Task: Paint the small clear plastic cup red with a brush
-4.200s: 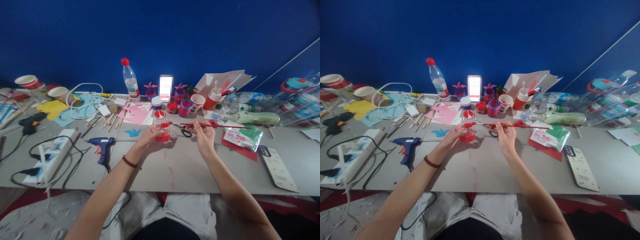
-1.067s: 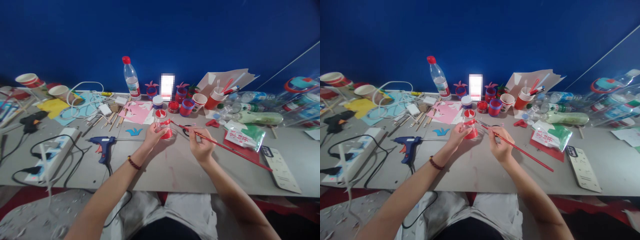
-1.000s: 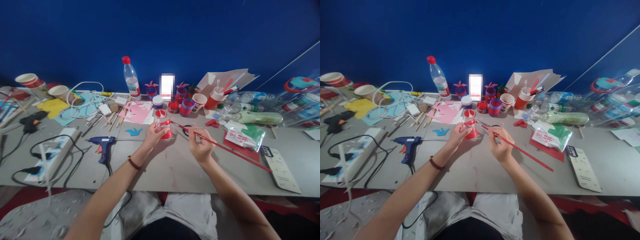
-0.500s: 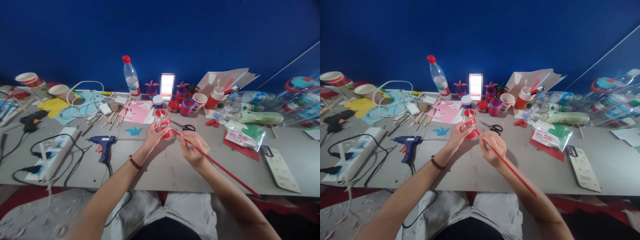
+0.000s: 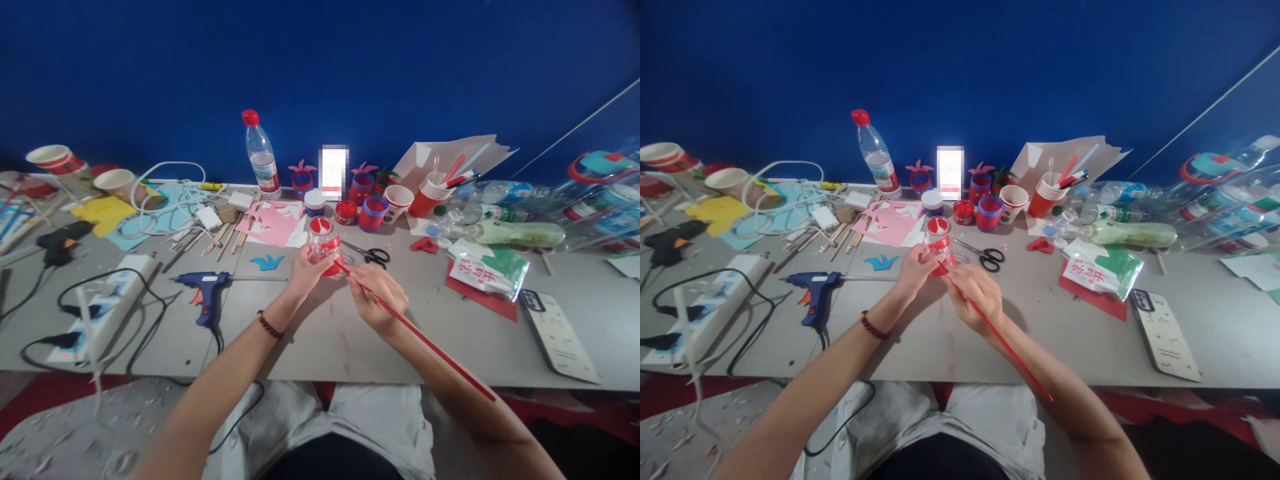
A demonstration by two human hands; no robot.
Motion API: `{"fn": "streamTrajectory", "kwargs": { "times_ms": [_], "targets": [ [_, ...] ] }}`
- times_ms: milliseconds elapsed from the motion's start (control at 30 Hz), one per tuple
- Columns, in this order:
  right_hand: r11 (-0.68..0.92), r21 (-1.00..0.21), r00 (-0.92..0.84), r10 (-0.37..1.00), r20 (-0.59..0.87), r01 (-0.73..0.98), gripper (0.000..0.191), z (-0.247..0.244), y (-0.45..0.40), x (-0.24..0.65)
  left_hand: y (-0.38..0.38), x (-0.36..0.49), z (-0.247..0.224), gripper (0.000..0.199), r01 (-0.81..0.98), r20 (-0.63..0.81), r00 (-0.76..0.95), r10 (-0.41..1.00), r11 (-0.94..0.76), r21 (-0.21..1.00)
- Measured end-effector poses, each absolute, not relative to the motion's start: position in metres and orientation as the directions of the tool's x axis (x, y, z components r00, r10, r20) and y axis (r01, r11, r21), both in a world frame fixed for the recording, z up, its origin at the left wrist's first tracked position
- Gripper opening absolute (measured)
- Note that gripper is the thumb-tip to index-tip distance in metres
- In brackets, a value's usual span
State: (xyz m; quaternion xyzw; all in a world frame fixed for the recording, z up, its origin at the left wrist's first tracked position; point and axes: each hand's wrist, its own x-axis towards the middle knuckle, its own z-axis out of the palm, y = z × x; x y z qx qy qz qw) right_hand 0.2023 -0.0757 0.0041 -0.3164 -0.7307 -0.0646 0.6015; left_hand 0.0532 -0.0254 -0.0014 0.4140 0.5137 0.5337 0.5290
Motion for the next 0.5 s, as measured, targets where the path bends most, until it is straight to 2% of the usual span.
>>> {"fn": "streamTrajectory", "kwargs": {
  "times_ms": [267,500],
  "targets": [
    [0.815,-0.330,-0.077,0.413,0.908,0.477,0.023,0.0038,-0.0761,0.2001,-0.0266,0.0532,-0.0023,0.037,-0.120,-0.074,-0.082,0.994,0.064,0.991],
    [0.821,-0.308,-0.063,0.382,0.922,0.480,0.022,0.0106,-0.0760,0.1987,-0.0245,0.0508,-0.0088,0.039,-0.070,-0.039,-0.082,0.996,0.033,0.997]
  ]
}}
